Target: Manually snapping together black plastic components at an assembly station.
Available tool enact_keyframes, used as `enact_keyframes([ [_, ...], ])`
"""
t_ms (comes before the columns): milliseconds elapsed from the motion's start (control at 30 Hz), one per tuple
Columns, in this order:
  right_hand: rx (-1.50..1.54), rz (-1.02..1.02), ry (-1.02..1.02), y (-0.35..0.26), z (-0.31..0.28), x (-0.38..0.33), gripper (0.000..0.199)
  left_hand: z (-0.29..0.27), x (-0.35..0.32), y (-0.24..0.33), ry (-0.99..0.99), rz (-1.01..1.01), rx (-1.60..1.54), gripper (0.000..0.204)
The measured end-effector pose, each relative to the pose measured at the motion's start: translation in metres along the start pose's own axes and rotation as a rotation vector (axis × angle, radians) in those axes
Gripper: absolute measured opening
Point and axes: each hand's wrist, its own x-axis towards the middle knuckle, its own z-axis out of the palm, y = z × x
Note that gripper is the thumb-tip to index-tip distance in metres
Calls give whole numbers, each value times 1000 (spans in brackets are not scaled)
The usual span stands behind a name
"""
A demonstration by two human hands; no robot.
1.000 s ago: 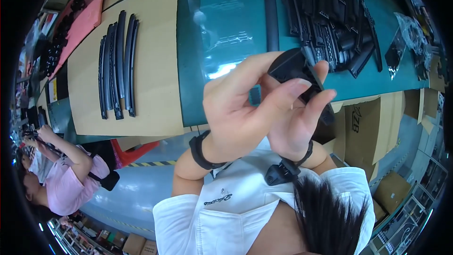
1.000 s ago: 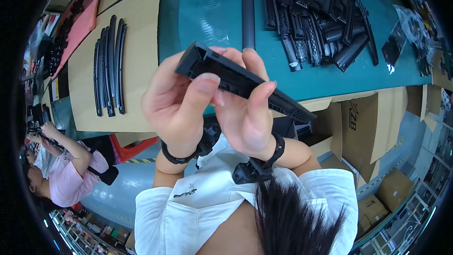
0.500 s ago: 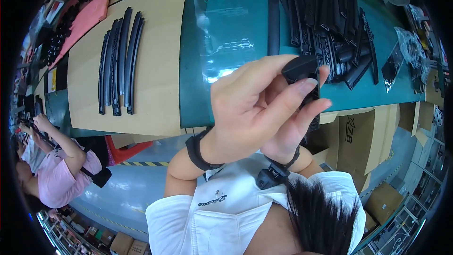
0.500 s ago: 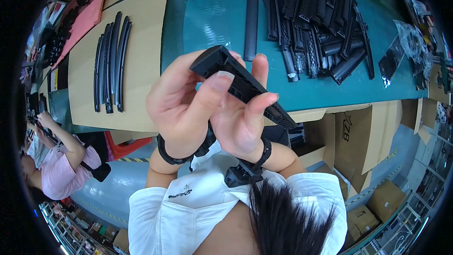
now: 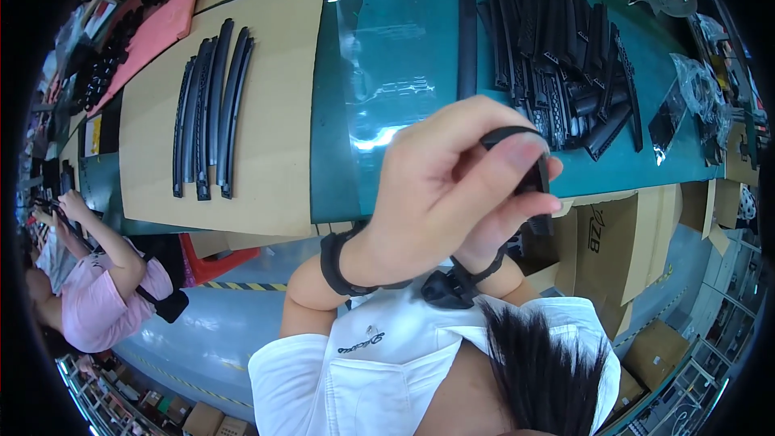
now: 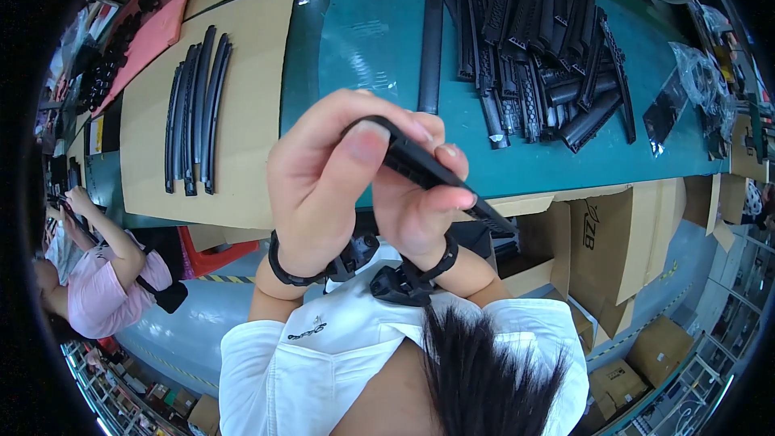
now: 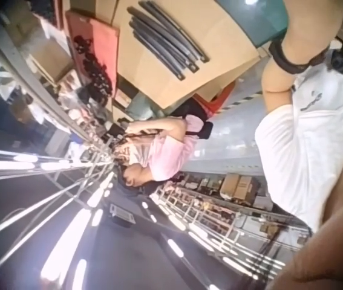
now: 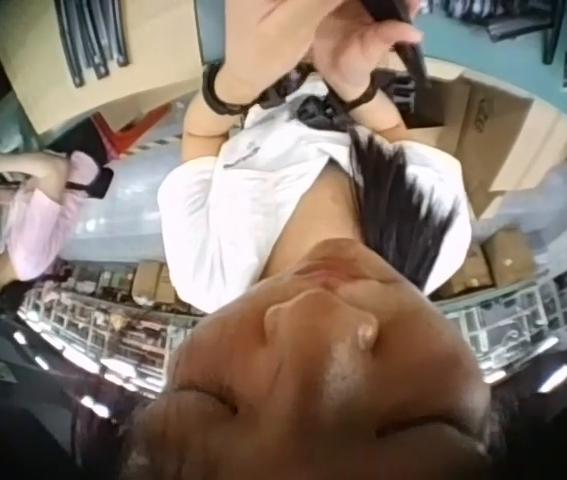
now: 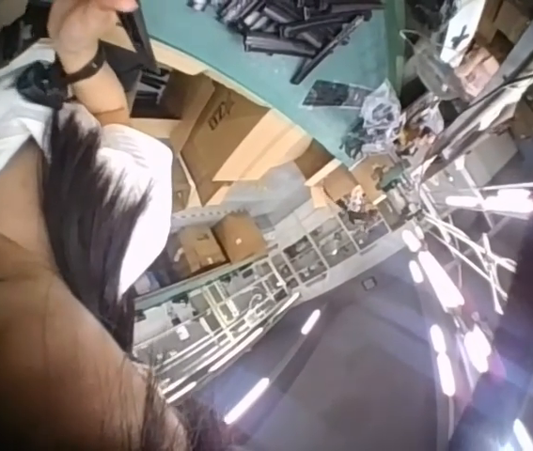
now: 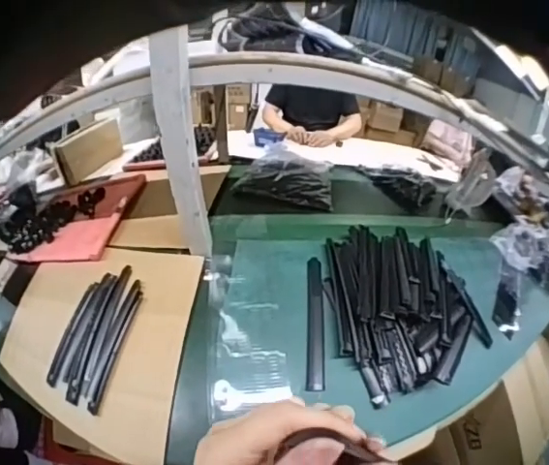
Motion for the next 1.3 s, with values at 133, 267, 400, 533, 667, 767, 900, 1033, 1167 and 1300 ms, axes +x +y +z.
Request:
enact_keyframes([
  [133,-82,-70,13,-3,-5,5,39,-1,1,6,-38,-203,-121,12],
  [267,-262,-14,-110,-12,-13,18,41,-20,-7,12,-13,-207,23,20],
  [400,-567,317,-364,-23,-18,50,39,-65,-21,12,-108,-414,291,18],
  [533,-900,711,-684,-37,-7,89,33,-94,-49,6,-25,-532,169,20],
  [667,-1599,284,-850,-68,-21,149,28,-156,-88,26,499,-362,393,25],
  [767,-2140,-99,-816,-89,-94,238,22,-223,-109,66,692,-304,527,23],
  [900,-2395,-78,-1088,-72,-102,278,38,-265,-125,100,772,-334,611,19],
  [1033,-2347,-299,-1446,-40,-142,281,45,-283,-130,108,1028,-409,604,19],
  [1167,-2339,53,-1181,-18,-152,293,50,-297,-139,74,842,-527,590,20],
  [1300,-2266,-35,-1241,-22,-149,293,46,-270,-135,54,763,-689,1185,20],
])
